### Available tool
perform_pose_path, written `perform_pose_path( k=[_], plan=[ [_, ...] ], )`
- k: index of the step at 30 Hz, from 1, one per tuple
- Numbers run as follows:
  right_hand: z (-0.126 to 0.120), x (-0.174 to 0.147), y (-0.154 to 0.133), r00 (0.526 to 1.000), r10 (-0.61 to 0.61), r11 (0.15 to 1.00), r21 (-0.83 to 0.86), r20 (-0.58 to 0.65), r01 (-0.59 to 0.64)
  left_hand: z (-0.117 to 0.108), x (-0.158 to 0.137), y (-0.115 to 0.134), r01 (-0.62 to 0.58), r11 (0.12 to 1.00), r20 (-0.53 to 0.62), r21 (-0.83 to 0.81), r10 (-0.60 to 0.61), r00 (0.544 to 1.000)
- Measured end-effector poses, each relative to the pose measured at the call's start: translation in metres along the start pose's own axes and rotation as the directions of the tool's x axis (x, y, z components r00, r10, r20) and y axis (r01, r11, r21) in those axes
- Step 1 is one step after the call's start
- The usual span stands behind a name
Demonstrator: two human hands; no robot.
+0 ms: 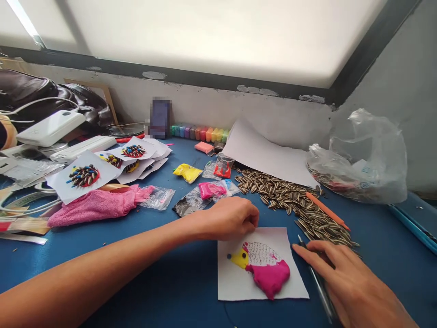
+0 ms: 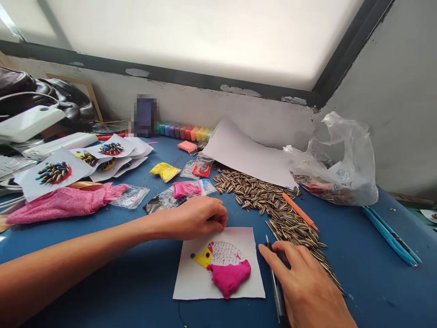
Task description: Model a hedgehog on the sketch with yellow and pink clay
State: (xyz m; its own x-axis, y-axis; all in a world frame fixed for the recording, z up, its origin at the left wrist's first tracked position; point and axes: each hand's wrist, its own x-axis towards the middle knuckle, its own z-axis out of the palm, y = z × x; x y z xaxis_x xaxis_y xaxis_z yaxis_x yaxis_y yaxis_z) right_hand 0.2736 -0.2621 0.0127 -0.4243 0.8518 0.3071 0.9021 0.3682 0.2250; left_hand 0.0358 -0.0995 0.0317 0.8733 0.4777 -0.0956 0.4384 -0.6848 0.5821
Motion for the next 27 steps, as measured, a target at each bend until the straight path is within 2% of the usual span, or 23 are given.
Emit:
perform_pose_path(
  k=[2,4,8,10,13,17,20,23,27],
  plan=[
    [0.003,-0.012,0.001,1.000,-0.021,1.000,0.018,0.006,0.021,-0.001,0.000,0.001,-0.023,1.000,-0.002,0.016,0.023,1.000],
    [0.001,-0.017,-0.001,0.996,0.043,0.998,0.050,-0.074,-0.039,-0.001,0.001,0.001,-0.064,0.997,-0.017,0.036,0.064,0.998],
    [-0.015,-0.002,-0.015,0.988,0.110,0.965,0.251,-0.109,-0.080,0.000,0.002,0.003,-0.097,0.994,-0.011,0.046,0.097,0.995],
    [-0.025,0.016,-0.027,0.997,0.056,0.928,0.371,-0.055,-0.031,-0.003,0.001,0.006,-0.084,0.995,-0.038,0.045,0.086,0.996],
    [-0.032,0.039,-0.043,0.998,-0.064,0.897,0.439,0.016,0.051,-0.014,-0.007,0.014,-0.104,0.994,-0.135,0.020,0.106,0.985],
    [-0.029,0.049,-0.049,0.989,-0.113,0.878,0.475,0.091,0.057,-0.027,-0.027,0.027,-0.155,0.986,0.064,-0.055,0.158,0.985],
    [-0.025,0.046,-0.048,0.986,-0.111,0.877,0.478,0.121,0.040,-0.022,-0.040,0.031,-0.159,0.987,0.150,0.040,0.151,0.977],
    [-0.023,0.044,-0.048,0.985,-0.103,0.885,0.464,0.141,0.026,-0.011,-0.046,0.031,-0.147,0.980,0.173,0.135,0.122,0.977],
    [-0.020,0.046,-0.050,0.987,-0.094,0.891,0.453,0.132,0.024,-0.004,-0.045,0.028,-0.162,0.975,0.157,0.150,0.139,0.978]
  ],
)
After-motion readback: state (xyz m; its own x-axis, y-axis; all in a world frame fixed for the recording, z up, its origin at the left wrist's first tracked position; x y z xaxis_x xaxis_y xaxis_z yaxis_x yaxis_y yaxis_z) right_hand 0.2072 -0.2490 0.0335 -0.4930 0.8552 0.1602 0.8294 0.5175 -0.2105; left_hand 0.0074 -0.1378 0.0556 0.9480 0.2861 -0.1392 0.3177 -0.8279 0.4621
